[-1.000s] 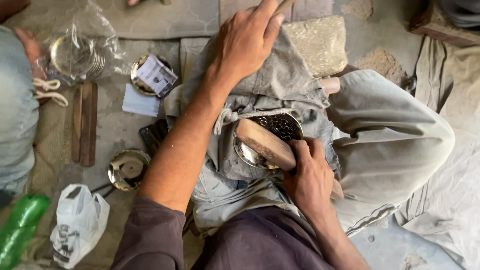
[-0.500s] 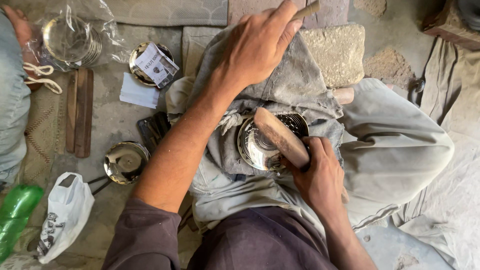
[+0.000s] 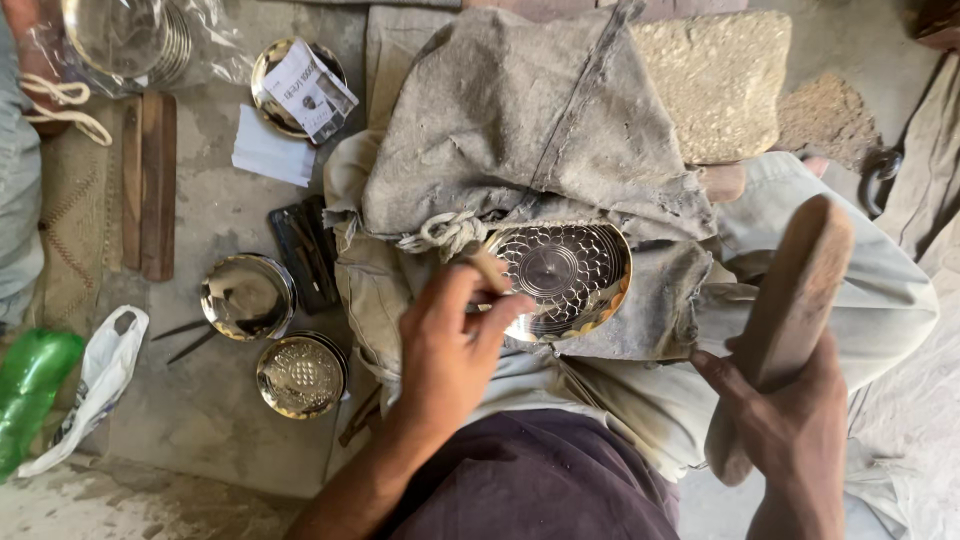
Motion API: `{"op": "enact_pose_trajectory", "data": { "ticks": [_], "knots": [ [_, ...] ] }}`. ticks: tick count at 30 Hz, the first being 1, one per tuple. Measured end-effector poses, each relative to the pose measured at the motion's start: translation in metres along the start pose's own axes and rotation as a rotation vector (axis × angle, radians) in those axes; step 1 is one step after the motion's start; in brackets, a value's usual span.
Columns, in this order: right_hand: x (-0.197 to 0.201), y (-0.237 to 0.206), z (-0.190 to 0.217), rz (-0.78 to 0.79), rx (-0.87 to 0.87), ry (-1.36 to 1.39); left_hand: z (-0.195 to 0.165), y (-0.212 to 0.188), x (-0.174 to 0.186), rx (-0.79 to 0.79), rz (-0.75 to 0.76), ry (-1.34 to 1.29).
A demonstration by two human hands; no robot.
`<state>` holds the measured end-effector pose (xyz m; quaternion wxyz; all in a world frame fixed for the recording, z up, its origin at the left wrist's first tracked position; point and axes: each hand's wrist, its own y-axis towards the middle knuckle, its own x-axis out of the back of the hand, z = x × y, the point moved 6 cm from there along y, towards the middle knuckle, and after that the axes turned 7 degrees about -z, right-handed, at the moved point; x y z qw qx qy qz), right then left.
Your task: The person sits on the floor and decorates a round brass plate by hand, holding a small punch against the plate's surface with one hand and striking it with a wooden mallet in the other hand to emboss a pattern. They reposition the punch repeatedly across the plate's decorative design, with finished plates set aside nearby.
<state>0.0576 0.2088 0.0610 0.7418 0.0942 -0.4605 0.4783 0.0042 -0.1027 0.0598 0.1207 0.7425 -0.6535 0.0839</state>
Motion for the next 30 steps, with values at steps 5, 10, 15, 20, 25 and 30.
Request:
{"op": "enact_pose_trajectory", "data": {
  "ticks": [5,10,15,20,25,30],
  "knots": [
    [0.005,0.01,0.021,-0.003,0.095,0.022,0.02,-0.002,-0.036,-0.073,-0.01,0.133],
    [0.007,0.02,0.038,-0.076,0.459,-0.241,0.036,0.006,-0.055,-0.102,0.247,0.189],
    [-0.001,0.043,0.032,-0.004,0.499,-0.177,0.032,0.015,-0.063,-0.156,0.36,0.263],
    [-0.003,0.049,0.031,0.05,0.373,-0.078,0.035,0.014,-0.07,-0.118,0.426,0.279],
    [-0.008,0.035,0.073,0.03,0.811,-0.505,0.043,0.006,-0.07,-0.081,0.324,0.281],
    [-0.021,0.029,0.123,0.066,1.052,-0.555,0.039,-0.004,-0.057,-0.091,0.12,0.24]
  ]
}}
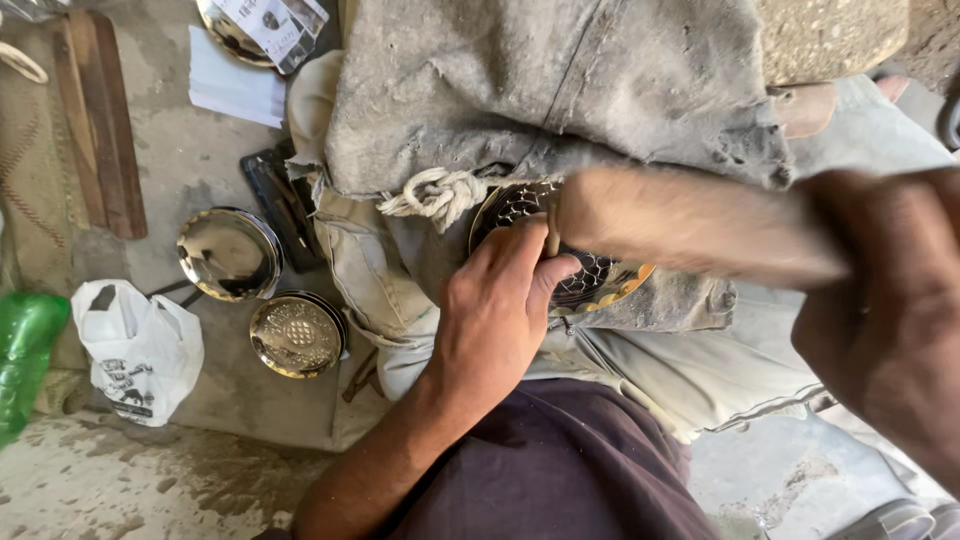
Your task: The person sits on the floor and decorates a round brass plate by hand, holding a small punch against the plate's surface with one hand and striking it with a wooden mallet in the other hand to emboss a pattern. They reposition the punch repeatedly across the plate's decorative design, with finished plates set aside nearby.
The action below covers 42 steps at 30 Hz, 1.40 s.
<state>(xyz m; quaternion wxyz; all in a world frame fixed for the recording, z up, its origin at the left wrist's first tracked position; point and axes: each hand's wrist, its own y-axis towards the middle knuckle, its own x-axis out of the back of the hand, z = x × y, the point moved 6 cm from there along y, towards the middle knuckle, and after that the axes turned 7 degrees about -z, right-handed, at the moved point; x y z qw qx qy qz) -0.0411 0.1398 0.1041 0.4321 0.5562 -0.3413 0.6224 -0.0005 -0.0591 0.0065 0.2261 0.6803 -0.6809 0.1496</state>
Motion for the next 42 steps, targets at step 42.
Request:
{"op": "enact_pose_trajectory", "data": {
  "ticks": [42],
  "knots": [
    [-0.032,-0.093,-0.044,0.043,-0.453,0.146,-0.009,0.028,-0.027,-0.058,0.404,-0.033]
  ]
}}
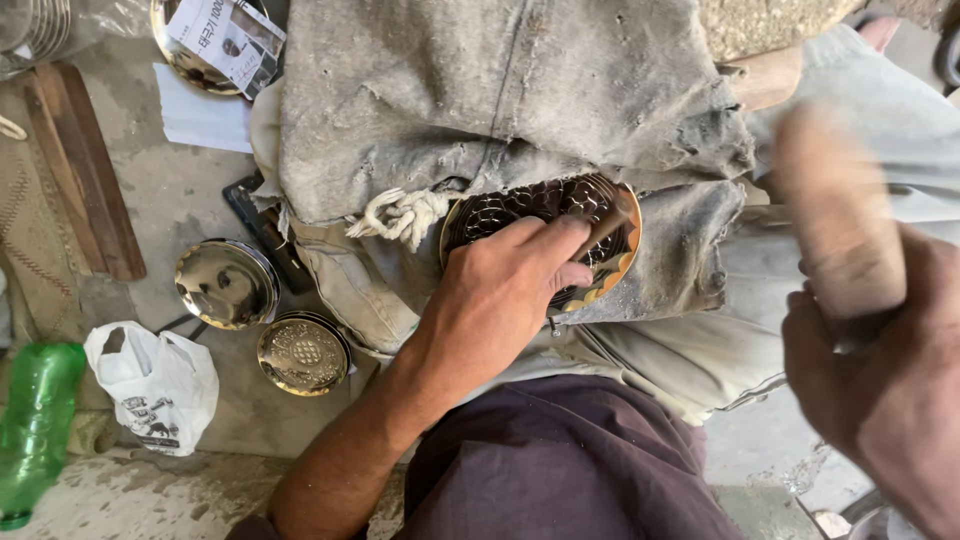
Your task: The person sits on the floor and decorates a round brass plate by hand, holding a small punch against the plate's surface with one hand and striking it with a wooden mallet in the other hand to emboss a pattern. They reposition the punch repeatedly across the plate's decorative design, with finished plates set aside nearby.
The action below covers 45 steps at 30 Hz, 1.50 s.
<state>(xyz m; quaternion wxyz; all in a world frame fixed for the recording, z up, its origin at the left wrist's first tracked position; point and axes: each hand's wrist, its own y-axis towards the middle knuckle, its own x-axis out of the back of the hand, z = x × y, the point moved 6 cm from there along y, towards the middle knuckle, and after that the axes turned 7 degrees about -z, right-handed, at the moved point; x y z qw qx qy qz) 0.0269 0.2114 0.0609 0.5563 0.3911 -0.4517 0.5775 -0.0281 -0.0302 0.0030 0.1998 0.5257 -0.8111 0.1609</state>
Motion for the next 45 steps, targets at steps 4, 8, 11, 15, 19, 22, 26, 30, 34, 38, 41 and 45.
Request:
{"op": "enact_pose_trajectory", "data": {
  "ticks": [4,8,11,15,19,22,26,30,34,38,41,45],
  "knots": [
    [-0.01,-0.023,-0.018,-0.013,-0.187,0.214,-0.003,0.003,-0.001,-0.088,0.08,0.013],
    [-0.022,-0.038,-0.041,0.135,-0.439,0.05,-0.004,0.002,-0.006,-0.192,0.118,-0.07],
    [-0.009,-0.025,-0.024,-0.057,-0.108,0.061,0.003,-0.001,-0.005,-0.141,0.068,0.032],
    [-0.001,-0.006,-0.014,-0.016,-0.059,0.069,0.007,-0.005,-0.006,-0.092,0.033,0.015],
    [0.007,0.021,0.009,0.03,-0.008,0.152,0.011,-0.013,-0.003,-0.017,-0.031,0.017],
    [0.013,0.041,0.034,0.084,0.061,0.117,0.008,-0.02,0.004,-0.021,-0.137,0.029],
    [0.025,0.055,0.075,0.016,0.309,-0.268,0.009,-0.023,0.008,0.023,-0.221,-0.003],
    [0.051,0.057,0.081,-0.072,0.161,0.005,0.007,-0.019,0.007,0.013,-0.258,-0.019],
    [0.045,0.038,0.065,-0.033,0.057,-0.164,0.0,-0.021,0.007,-0.028,-0.231,-0.006],
    [0.031,-0.001,0.009,-0.076,-0.109,-0.078,-0.011,-0.039,0.035,-0.169,-0.332,-0.238],
    [0.017,-0.039,-0.047,-0.163,-0.315,0.132,0.014,-0.075,0.078,0.093,-0.477,-0.196],
    [0.01,-0.071,-0.084,-0.341,-0.521,0.477,0.045,-0.132,0.116,0.287,-0.722,-0.228]
  ]
}}
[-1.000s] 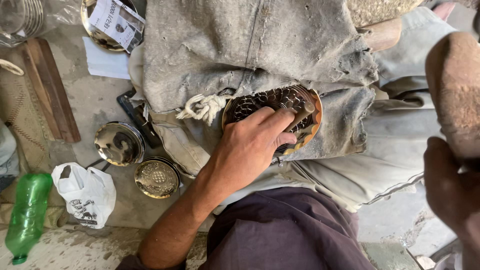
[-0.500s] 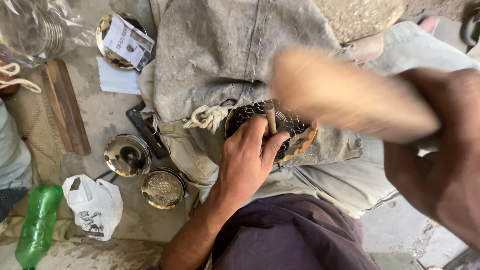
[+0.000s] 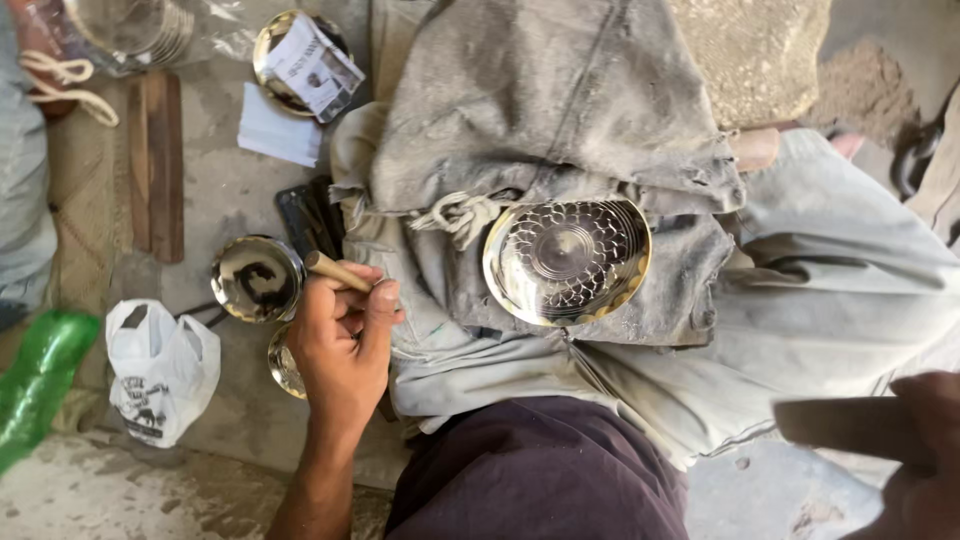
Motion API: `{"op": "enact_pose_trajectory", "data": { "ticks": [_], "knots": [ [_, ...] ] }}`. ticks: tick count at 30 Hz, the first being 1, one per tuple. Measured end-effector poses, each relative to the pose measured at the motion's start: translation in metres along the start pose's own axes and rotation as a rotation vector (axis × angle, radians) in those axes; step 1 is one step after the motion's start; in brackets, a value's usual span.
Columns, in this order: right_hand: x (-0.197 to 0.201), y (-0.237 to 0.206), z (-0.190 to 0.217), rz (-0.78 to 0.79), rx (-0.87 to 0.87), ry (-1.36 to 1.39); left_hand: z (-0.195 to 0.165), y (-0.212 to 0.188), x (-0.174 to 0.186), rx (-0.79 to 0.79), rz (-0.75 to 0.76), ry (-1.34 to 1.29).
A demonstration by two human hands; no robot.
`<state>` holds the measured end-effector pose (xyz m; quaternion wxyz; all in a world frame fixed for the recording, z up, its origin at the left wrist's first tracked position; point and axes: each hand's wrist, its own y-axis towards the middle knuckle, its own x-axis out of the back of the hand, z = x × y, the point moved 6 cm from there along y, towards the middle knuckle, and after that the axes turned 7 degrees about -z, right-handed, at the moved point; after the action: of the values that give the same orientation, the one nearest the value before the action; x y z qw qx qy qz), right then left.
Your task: The person sits on the floor and decorates a round brass plate by hand, holding a small punch against the plate's surface with one hand and striking it with a wooden mallet in the other hand to emboss a pattern. They reposition the punch repeatedly across the plate's decorative design, with finished plates set aside nearby.
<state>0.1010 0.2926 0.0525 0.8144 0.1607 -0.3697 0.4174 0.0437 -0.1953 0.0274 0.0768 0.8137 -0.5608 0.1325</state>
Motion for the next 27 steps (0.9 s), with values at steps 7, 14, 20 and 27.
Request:
{"op": "enact_pose_trajectory", "data": {
  "ticks": [7,14,20,27],
  "knots": [
    [-0.064,-0.014,0.094,-0.061,-0.017,1.027,-0.009,-0.036,-0.021,-0.106,0.085,0.028],
    [-0.11,-0.025,0.155,0.244,0.197,1.314,-0.013,-0.033,-0.056,-0.037,0.101,0.086],
    [-0.112,-0.055,0.15,0.156,0.293,1.273,-0.026,-0.035,-0.048,-0.14,0.072,0.089],
    [-0.086,-0.032,0.158,-0.051,0.335,1.316,-0.022,-0.038,-0.049,-0.063,0.164,0.059]
  ]
}}
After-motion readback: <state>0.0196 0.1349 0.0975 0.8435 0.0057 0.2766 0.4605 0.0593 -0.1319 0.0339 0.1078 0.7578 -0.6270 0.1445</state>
